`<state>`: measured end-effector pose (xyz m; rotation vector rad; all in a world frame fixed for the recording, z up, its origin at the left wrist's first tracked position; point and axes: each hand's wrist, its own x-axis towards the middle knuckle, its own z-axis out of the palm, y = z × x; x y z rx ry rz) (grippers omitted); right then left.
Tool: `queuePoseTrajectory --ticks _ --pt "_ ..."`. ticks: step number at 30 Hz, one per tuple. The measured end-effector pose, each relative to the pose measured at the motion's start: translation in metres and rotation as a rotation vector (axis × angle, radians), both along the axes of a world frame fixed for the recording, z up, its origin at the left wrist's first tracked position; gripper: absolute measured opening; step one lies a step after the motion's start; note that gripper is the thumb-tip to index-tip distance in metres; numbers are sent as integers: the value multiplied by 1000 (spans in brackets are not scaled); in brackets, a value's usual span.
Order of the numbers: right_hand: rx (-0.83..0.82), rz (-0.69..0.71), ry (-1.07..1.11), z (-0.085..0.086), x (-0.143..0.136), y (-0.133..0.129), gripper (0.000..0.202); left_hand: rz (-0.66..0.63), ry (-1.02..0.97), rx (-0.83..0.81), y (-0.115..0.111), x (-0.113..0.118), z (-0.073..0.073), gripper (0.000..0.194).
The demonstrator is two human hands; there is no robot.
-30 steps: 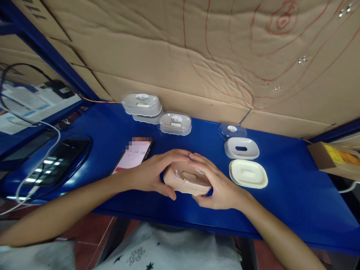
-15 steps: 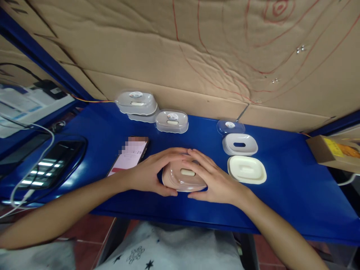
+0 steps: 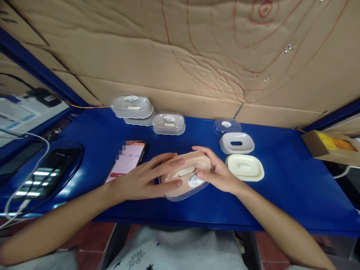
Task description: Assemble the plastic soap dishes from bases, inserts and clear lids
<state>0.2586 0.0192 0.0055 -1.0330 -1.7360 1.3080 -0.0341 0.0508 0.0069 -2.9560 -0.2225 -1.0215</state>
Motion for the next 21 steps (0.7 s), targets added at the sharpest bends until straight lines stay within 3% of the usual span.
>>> queuePoseTrajectory --ticks 2,6,8,12,15,21 --pt "76 -80 -7 2 -1 -2 77 -18 -21 -199 -3 1 2 76" --pt "238 -218 -42 0 -3 -6 75 -130 -115 -729 -7 5 4 124" --pt "305 -266 -78 -2 -4 -7 75 -128 -159 -909 -8 7 4 134" --pt "423 -326 -175 -6 -6 -10 76 -16 -230 -1141 -9 10 3 106" --pt "469 -329 -196 -8 -5 -10 77 41 -228 -1224 -9 13 4 83" --pt "391 -208 -189 -9 0 -5 85 49 -374 -1418 -6 15 9 68"
